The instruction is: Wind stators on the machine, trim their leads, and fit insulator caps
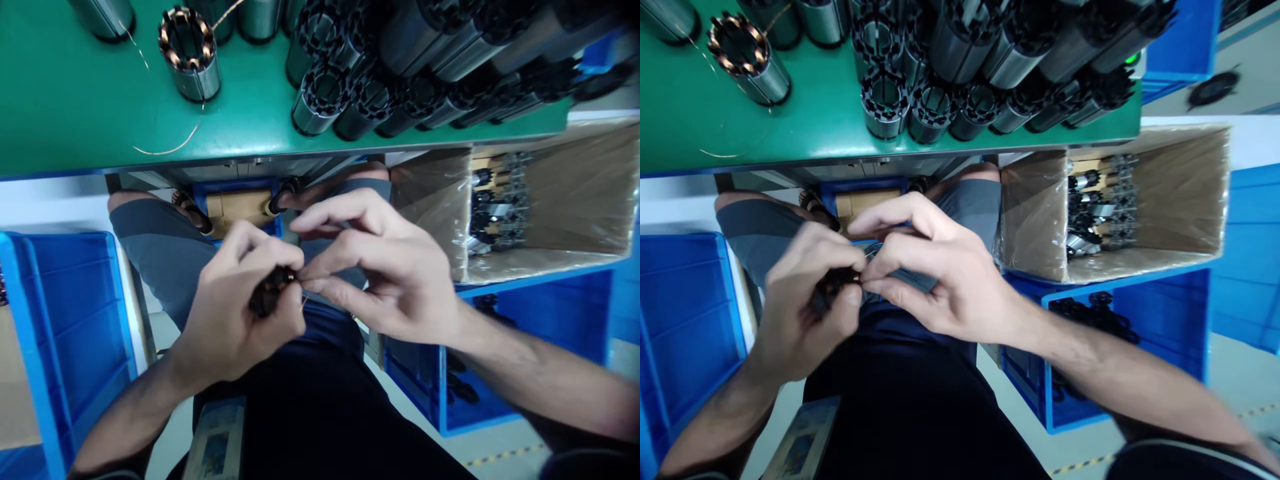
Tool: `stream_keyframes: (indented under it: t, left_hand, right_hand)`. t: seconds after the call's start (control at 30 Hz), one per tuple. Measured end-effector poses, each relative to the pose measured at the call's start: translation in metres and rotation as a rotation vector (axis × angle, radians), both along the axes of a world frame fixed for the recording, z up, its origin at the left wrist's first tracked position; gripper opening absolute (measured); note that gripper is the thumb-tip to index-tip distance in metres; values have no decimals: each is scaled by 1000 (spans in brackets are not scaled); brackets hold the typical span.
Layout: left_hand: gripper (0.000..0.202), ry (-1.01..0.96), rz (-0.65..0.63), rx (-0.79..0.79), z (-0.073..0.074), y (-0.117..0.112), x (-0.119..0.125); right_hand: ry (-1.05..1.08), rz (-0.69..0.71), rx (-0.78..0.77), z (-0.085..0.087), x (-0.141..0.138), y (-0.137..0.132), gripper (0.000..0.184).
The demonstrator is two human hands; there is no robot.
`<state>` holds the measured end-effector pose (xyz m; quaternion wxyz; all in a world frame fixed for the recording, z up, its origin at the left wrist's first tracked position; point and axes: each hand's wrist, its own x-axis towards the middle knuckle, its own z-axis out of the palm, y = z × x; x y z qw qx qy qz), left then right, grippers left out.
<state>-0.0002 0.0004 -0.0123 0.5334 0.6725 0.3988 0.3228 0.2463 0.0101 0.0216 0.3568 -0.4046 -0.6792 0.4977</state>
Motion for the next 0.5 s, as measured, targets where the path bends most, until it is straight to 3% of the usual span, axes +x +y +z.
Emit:
stream_keyframes:
  t: [0.07,0.1,0.13,0.17,0.23,0.3,0.33,0.4,0.5]
  left_hand:
    - [51,-228,-163,-492,-9,-1,-2]
    - [60,-287,-140,-597,-15,-3,-3]
    - [60,-289,-45,-567,-22,-7,-5]
    - [58,-234,89,-413,-28,-12,-6]
    - [63,-45,254,95,-39,-25,-7]
    - [61,127,228,540,-44,-34,-6]
    - [53,173,203,673,-44,-37,-4]
    - [46,187,187,767,-41,-37,-1]
    - [43,138,165,679,-26,-28,5]
  right_hand:
    - [-69,142,26,5,10,3,10]
    - [-86,164,-18,5,13,1,11]
    - [-89,149,-98,3,15,-3,11]
    - [-79,108,-209,0,17,-9,12]
    - [-16,17,-466,-7,18,-21,20]
    - [79,-15,-695,-13,17,-30,32]
    - [109,-12,-764,-14,17,-32,35]
    - [110,11,-761,-11,16,-30,33]
    - [-11,59,-487,-1,15,-19,19]
